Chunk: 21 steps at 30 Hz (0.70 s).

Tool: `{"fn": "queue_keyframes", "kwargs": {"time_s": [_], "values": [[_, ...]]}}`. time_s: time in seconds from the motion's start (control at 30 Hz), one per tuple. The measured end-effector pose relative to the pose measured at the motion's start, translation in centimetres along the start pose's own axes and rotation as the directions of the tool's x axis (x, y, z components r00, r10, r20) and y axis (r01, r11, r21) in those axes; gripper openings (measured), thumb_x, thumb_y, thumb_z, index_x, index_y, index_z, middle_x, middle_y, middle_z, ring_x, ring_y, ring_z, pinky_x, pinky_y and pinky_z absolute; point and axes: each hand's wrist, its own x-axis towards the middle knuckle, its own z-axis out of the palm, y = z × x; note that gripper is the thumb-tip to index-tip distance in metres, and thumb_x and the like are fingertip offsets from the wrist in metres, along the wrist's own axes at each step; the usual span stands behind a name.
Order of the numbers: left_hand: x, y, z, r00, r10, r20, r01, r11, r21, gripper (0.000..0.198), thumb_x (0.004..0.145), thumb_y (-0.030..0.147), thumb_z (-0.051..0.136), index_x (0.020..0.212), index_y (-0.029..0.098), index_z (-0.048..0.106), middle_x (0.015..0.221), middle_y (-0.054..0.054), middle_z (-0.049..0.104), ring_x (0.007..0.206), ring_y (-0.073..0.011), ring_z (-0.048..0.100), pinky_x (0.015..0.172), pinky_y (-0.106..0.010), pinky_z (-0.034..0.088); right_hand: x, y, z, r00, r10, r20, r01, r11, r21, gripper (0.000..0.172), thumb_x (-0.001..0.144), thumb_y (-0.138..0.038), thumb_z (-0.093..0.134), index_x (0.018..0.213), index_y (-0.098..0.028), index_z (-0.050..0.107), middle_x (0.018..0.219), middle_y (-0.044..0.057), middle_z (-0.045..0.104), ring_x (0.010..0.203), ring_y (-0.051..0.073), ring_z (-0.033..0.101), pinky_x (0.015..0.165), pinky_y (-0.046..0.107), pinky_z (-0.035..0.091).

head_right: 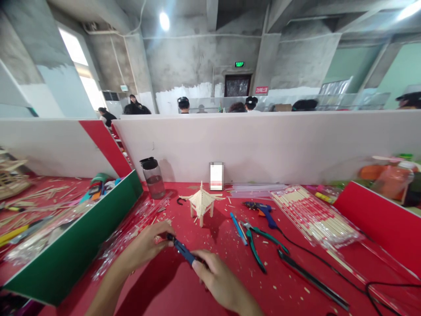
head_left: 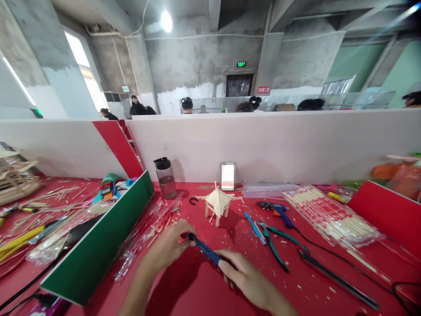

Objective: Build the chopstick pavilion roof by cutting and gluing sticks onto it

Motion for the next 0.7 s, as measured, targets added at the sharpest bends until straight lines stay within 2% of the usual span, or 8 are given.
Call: {"fn": "queue_keyframes", "kwargs": {"time_s": [0.17,0.3,0.4,0.5,0.7], "values": [[0.0,-0.4,0.1,1.000,-0.010,0.012,0.010,1.000,0.008,0.010,0.085,0.017,0.066,0.092,0.020,0.072,0.094,-0.006,0.073,0.088,-0.0225,0.065,0.081,-0.031,0.049,-0.2,-0.3,0.6,0.999,0.015,-0.032,-0.019,0.992,-0.123,0.048,0.101,-0.043,0.039,0.137,-0.020,0.061,0.103,0.008,0.072,0.085,0.021,0.066,0.082,0.033,0.050],[0.0,-0.4,0.2,1.000,-0.020,0.021,0.020,0.999,0.028,0.011,0.084,0.015,0.065,0.091,0.020,0.073,0.092,-0.005,0.073,0.086,-0.0222,0.064,0.080,-0.031,0.048,-0.2,-0.6,1.2,0.997,-0.015,-0.073,-0.006,0.959,-0.284,0.048,0.103,-0.040,0.035,0.136,-0.016,0.062,0.112,0.013,0.073,0.102,0.025,0.067,0.095,0.035,0.046],[0.0,-0.2,0.2,1.000,-0.017,0.025,0.017,1.000,0.016,0.011,0.084,0.014,0.065,0.090,0.020,0.073,0.092,-0.005,0.073,0.086,-0.0222,0.065,0.080,-0.030,0.048,0.0,-0.5,1.6,0.992,-0.078,-0.096,0.032,0.913,-0.406,0.047,0.104,-0.040,0.032,0.122,-0.015,0.069,0.113,0.016,0.075,0.108,0.028,0.068,0.093,0.035,0.045],[0.1,0.0,0.2,1.000,-0.009,0.026,0.009,1.000,0.005,0.011,0.085,0.015,0.065,0.091,0.020,0.073,0.093,-0.005,0.073,0.087,-0.0224,0.065,0.081,-0.031,0.048,0.3,0.1,1.9,0.985,-0.114,-0.129,0.033,0.859,-0.511,0.051,0.106,-0.042,0.029,0.109,-0.016,0.073,0.104,0.017,0.077,0.104,0.030,0.070,0.089,0.036,0.046],[0.2,-0.1,0.2,1.000,-0.001,0.019,0.001,1.000,0.008,0.014,0.083,0.012,0.065,0.090,0.020,0.073,0.092,-0.005,0.073,0.087,-0.0219,0.065,0.081,-0.030,0.049,0.7,1.1,2.3,0.977,-0.155,-0.147,0.011,0.723,-0.691,0.054,0.107,-0.039,0.023,0.106,-0.016,0.072,0.100,0.017,0.077,0.097,0.031,0.072,0.086,0.037,0.046]]}}
